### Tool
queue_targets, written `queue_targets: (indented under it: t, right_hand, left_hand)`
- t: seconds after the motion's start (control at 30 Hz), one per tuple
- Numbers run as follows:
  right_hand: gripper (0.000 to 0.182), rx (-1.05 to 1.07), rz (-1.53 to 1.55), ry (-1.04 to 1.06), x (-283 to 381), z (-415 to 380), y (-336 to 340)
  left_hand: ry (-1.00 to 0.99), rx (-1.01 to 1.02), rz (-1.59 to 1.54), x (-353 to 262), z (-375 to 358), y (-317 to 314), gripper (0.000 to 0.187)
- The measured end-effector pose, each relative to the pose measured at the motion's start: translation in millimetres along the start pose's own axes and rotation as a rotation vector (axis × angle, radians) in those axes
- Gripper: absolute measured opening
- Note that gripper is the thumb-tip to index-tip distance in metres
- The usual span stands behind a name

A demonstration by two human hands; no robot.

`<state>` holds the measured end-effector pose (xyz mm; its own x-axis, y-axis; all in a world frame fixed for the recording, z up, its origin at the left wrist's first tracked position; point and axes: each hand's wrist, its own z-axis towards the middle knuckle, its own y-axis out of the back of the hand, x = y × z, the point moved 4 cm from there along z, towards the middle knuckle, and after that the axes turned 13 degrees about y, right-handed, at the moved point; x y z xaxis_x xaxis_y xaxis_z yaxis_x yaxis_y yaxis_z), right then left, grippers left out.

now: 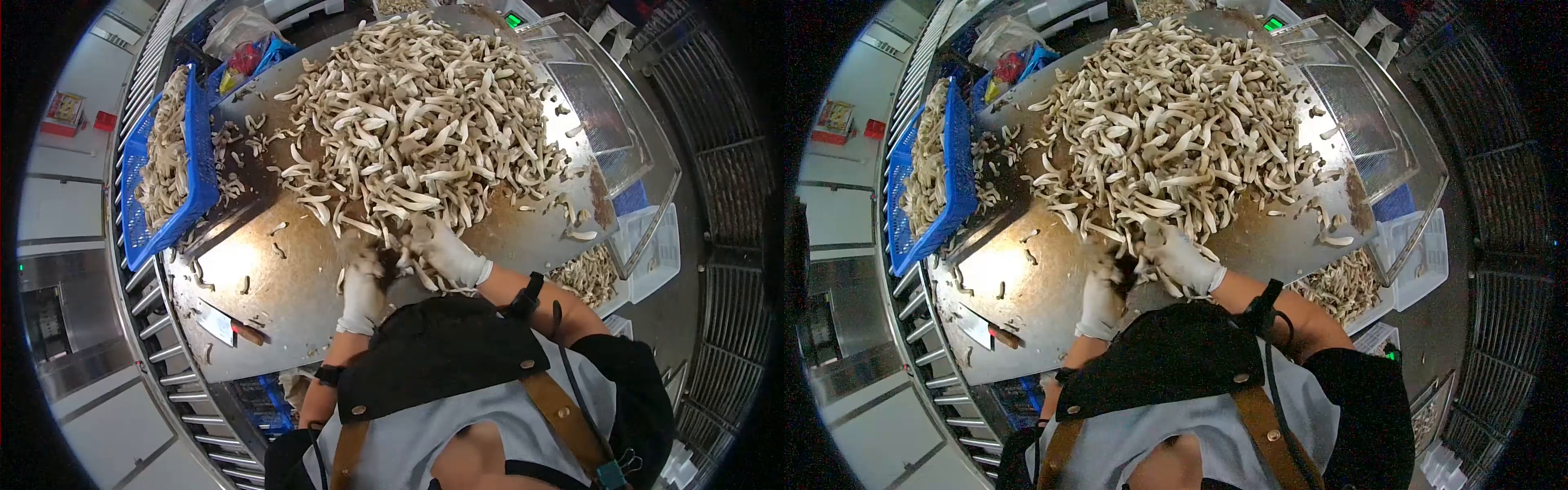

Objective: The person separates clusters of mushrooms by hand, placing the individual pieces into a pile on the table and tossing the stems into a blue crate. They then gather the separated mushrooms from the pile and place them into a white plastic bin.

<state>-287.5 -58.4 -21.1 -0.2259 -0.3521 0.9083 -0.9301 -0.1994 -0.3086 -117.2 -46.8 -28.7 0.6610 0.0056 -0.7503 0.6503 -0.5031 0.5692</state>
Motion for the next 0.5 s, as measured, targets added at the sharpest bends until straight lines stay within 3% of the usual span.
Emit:
queue_targets:
  t: [0.03,0.1,0.13,0.2,0.27,0.3,0.37,0.4,0.43,0.47,0.5]
  right_hand:
    - [0.062,0.114,-0.129,0.026,12.2,-1.6,-1.7]
    - [0.059,0.304,-0.428,0.25,28.6,-5.1,-12.9]
    - [0.06,0.549,-0.829,0.207,42.9,2.2,-13.6]
    - [0.062,0.554,-0.802,0.002,51.0,29.1,11.4]
    - [0.054,0.059,-1.087,-0.051,81.6,37.6,37.1]
    - [0.052,0.144,-1.273,-0.012,62.6,45.9,42.9]
    - [0.047,0.317,-1.648,0.076,9.2,64.6,56.3]
    - [0.045,0.205,-1.493,0.097,19.6,63.5,58.2]
    - [0.044,0.102,-1.335,0.116,32.9,57.3,57.7]
    - [0.043,0.013,-1.171,0.126,38.6,51.0,60.8]
    - [0.042,0.003,-1.239,0.273,24.2,49.1,71.7]
  left_hand:
    - [0.011,-0.02,-0.405,-0.1,2.6,3.9,0.033]
    - [0.022,0.01,-0.275,-13.2,-7.2,7.6,0.036]
    - [0.121,0.004,-0.331,-13.3,-8.6,4.9,0.036]
    - [0.263,-0.046,-0.57,-1.5,-4.2,9.5,0.039]
    - [0.357,-0.11,-0.933,25.3,-3.2,16.2,0.044]
    - [0.433,-0.103,-0.753,2.1,-13.0,24.9,0.048]
    - [0.313,-0.158,-0.712,16.9,-5.2,14.3,0.048]
    - [0.245,-0.191,-0.69,20.3,2.4,13.8,0.048]
    - [0.459,-0.335,-0.638,-11.2,-6.9,38.3,0.042]
    - [0.455,-0.366,-0.728,-4.9,-5.1,42.0,0.04]
    - [0.463,-0.396,-0.819,9.0,-7.6,45.5,0.038]
